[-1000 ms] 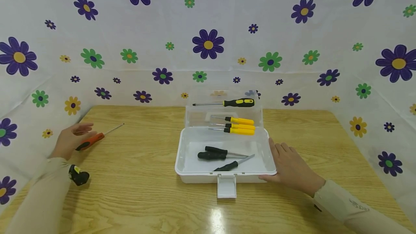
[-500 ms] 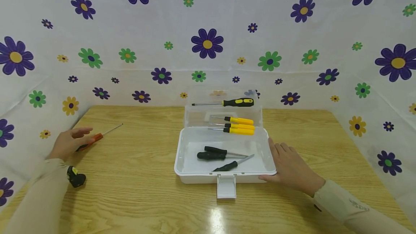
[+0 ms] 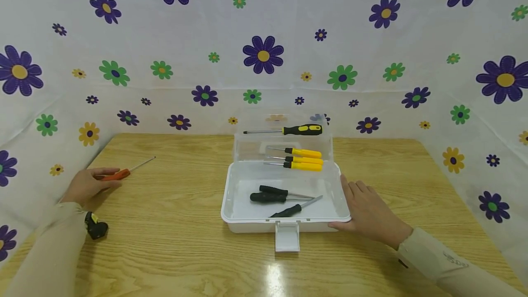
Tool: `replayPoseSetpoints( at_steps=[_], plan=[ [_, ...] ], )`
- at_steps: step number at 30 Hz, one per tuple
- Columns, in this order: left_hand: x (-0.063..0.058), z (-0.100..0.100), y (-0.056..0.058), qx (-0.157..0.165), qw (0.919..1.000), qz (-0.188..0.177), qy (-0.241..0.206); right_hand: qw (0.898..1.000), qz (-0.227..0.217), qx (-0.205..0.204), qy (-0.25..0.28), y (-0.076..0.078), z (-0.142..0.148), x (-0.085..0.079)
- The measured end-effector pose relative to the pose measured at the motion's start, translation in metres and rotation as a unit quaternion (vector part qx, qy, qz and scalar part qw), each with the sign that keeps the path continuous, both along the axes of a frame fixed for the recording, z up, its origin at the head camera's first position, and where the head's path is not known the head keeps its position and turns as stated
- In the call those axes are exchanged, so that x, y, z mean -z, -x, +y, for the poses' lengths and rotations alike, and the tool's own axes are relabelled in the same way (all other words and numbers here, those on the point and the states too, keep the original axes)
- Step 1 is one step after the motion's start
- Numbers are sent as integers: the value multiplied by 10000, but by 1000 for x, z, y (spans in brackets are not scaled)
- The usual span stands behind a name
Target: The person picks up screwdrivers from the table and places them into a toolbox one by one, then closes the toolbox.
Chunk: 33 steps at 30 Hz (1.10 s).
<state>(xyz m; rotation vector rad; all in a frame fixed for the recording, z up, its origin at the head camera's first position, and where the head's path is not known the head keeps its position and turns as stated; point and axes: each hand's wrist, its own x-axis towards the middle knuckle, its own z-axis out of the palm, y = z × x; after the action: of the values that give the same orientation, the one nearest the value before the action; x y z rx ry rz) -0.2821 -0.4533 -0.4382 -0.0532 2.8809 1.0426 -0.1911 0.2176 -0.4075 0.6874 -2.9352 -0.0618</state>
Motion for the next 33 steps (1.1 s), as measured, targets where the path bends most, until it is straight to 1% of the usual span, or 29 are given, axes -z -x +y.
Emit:
replayPoseSetpoints(
  at_steps=[6, 10, 14, 22, 25, 33],
  plan=[
    [3, -3, -1, 110, 9997, 162, 176, 10000, -34, 36, -9, 0, -1, 0],
    [5, -5, -1, 84, 9990, 305, 304, 10000, -47, 44, -1, 0, -1, 0],
    [4, -5, -3, 35, 9985, 396, 370, 10000, 20, 3, 8, 0, 0, 0],
    [2, -2, -7, -24, 9982, 432, 424, 9999, 101, -34, 3, 1, -1, 0],
    [2, -3, -7, -111, 9977, 473, 466, 10000, 80, -26, -3, 1, -1, 0],
    [4, -5, -6, -153, 9969, 505, 582, 10000, 56, -16, -9, 1, 0, 1]
  ],
)
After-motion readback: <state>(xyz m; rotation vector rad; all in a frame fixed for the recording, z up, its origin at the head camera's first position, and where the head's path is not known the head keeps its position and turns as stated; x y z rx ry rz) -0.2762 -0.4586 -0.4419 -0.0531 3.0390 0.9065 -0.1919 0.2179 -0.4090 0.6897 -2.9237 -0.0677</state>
